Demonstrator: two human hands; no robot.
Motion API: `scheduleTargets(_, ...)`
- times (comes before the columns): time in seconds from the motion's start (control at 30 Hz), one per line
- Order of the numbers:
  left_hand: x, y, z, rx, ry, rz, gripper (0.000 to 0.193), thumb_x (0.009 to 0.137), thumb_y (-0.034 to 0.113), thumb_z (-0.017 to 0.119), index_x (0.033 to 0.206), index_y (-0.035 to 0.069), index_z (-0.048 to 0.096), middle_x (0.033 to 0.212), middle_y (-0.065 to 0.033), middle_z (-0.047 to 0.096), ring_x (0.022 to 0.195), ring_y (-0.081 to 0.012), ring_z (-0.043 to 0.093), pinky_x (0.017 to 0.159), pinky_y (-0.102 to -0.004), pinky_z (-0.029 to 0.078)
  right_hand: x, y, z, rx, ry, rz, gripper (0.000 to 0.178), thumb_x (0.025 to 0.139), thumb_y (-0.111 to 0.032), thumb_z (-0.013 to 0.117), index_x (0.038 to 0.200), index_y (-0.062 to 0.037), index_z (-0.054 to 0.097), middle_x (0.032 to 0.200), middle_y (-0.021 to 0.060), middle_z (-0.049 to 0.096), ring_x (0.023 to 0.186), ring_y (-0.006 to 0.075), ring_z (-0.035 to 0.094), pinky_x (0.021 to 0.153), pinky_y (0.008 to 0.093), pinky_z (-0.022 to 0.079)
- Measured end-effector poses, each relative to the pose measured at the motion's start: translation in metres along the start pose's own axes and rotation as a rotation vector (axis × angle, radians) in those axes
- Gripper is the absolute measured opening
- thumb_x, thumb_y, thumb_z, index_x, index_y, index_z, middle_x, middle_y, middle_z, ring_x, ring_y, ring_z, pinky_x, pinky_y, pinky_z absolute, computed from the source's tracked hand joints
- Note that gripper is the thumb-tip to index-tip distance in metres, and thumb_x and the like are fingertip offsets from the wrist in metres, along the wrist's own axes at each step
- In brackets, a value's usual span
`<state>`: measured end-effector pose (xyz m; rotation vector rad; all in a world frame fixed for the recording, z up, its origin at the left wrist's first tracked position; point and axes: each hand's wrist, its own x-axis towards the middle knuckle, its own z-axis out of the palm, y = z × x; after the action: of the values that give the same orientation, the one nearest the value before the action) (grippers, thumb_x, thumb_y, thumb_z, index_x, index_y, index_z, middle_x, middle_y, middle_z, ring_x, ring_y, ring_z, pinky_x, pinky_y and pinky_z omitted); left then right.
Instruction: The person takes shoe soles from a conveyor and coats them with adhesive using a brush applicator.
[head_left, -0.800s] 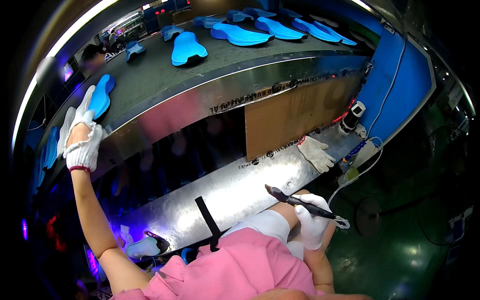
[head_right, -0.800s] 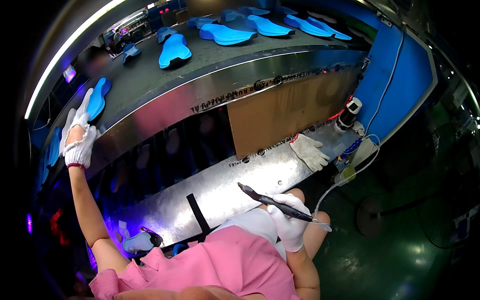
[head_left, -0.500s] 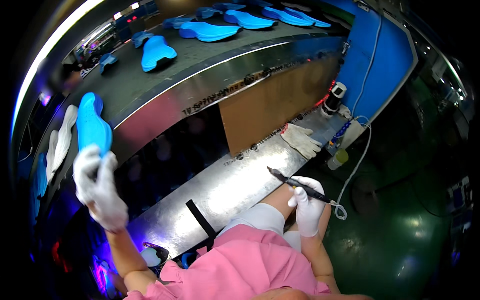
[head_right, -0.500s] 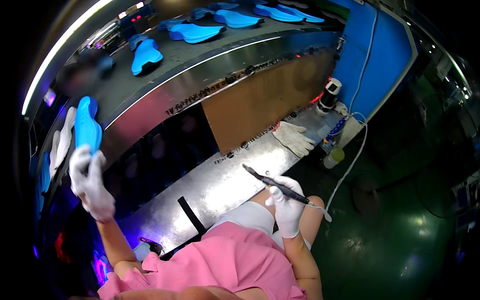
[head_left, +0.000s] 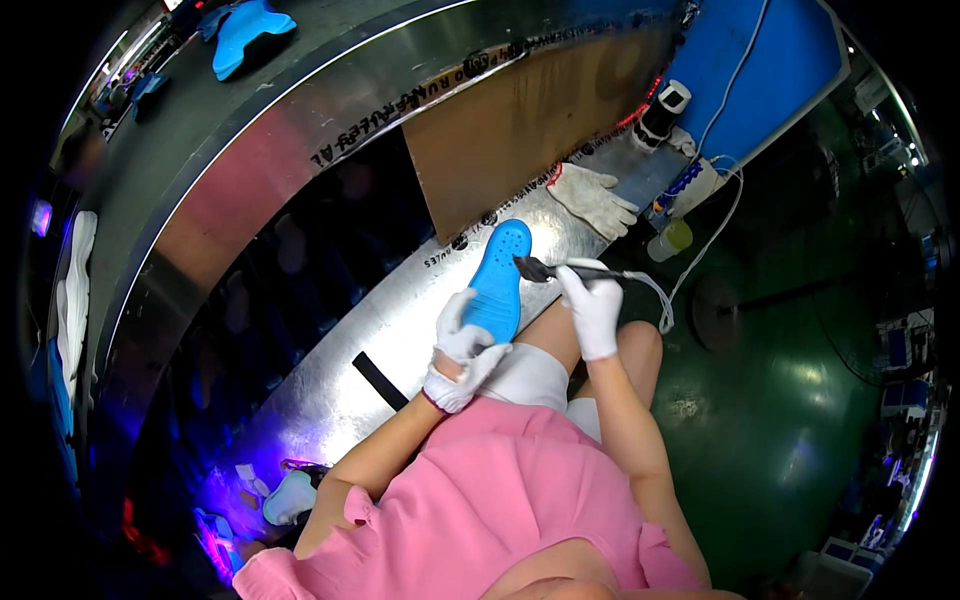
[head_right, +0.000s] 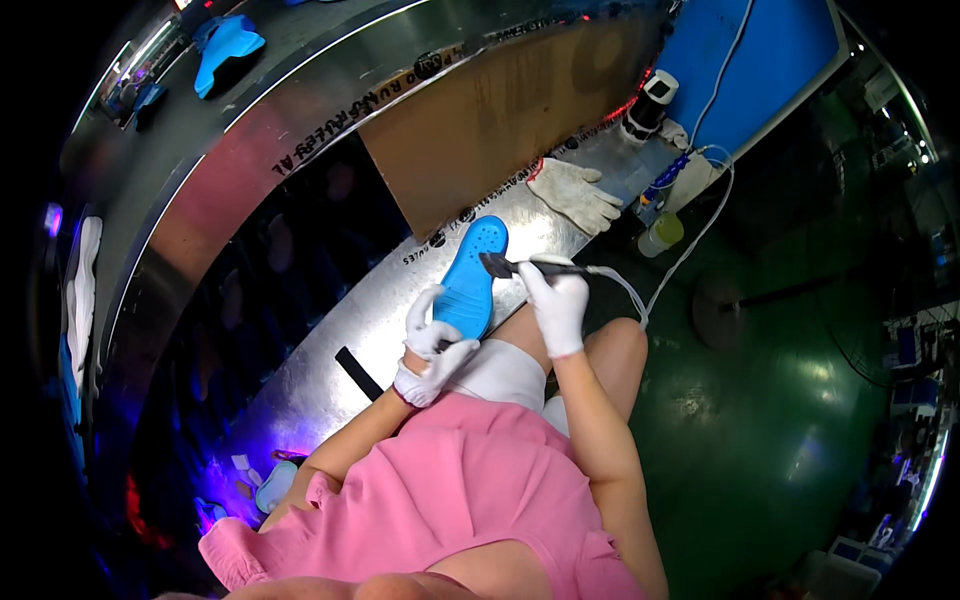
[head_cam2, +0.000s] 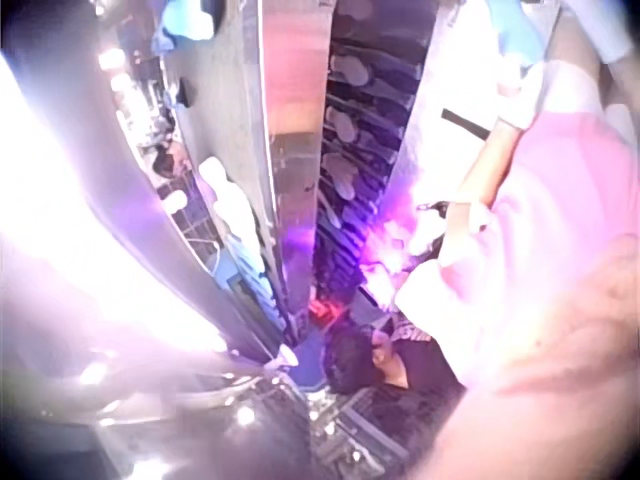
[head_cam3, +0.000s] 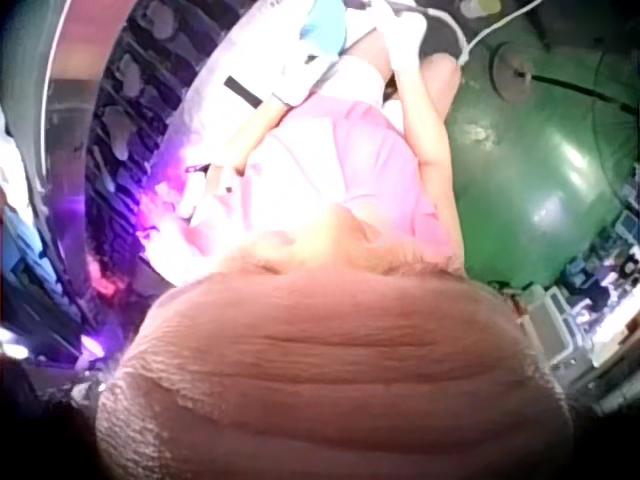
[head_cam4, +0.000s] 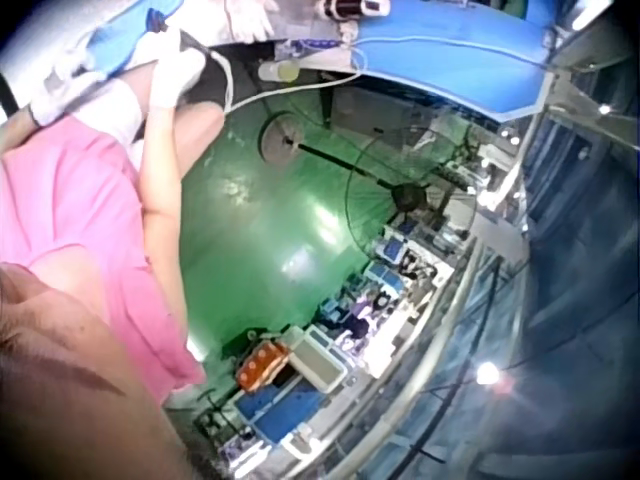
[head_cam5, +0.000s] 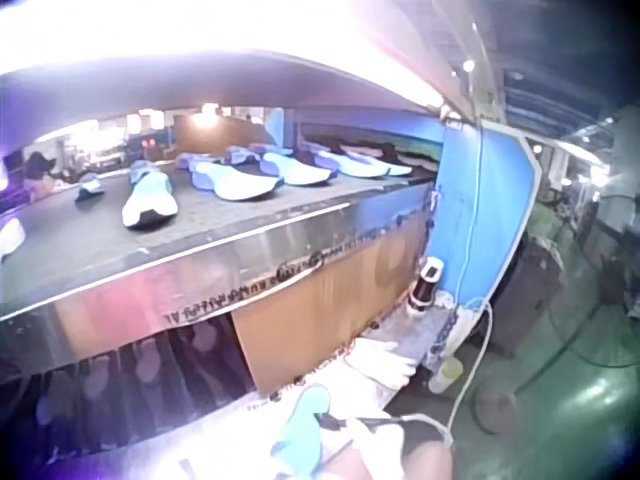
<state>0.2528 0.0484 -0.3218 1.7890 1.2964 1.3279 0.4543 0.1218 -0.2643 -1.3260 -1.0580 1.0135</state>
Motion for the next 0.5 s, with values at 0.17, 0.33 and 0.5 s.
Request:
scheduleTargets(0.17,0.049,-0.001,-0.004,-1.076,-0.026,-0.919,0.070,0.095,0.068,0.036,0.129,0.010,0.056,0.117,-0.0140,0.062,0.098,-0.0321,0.062,0.078,-0.0401,0.050,0.019,0.026,0.040,-0.535,-0.073,0.022,0.026,0.084,-0.026,0.070,0.080,-0.0005,0.071,0.074,0.0180,0.070,0.069,0.0311,0.069,0.063,0.0396,0.051)
scheduleTargets(0.33,0.057,-0.004,0.022,-1.513,0.062,-1.285,0.080,0.095,0.075,0.022,0.133,0.013,0.055,0.120,-0.0151,0.064,0.099,-0.0333,0.062,0.081,-0.0475,0.050,-0.015,0.019,0.049,-0.670,-0.134,-0.287,0.018,0.086,-0.027,0.069,0.093,-0.0104,0.068,0.088,0.0128,0.072,0.081,0.0327,0.069,0.074,0.0404,0.054)
scheduleTargets(0.5,0.049,0.004,0.012,-1.622,-0.061,-1.056,0.078,0.099,0.067,0.021,0.137,0.007,0.051,0.127,-0.0162,0.062,0.109,-0.0340,0.061,0.093,-0.0447,0.051,-0.061,-0.048,0.018,-0.428,-0.357,-0.140,0.014,0.083,-0.008,0.074,0.096,-0.0039,0.070,0.088,0.0088,0.071,0.075,0.0140,0.067,0.070,0.0294,0.054)
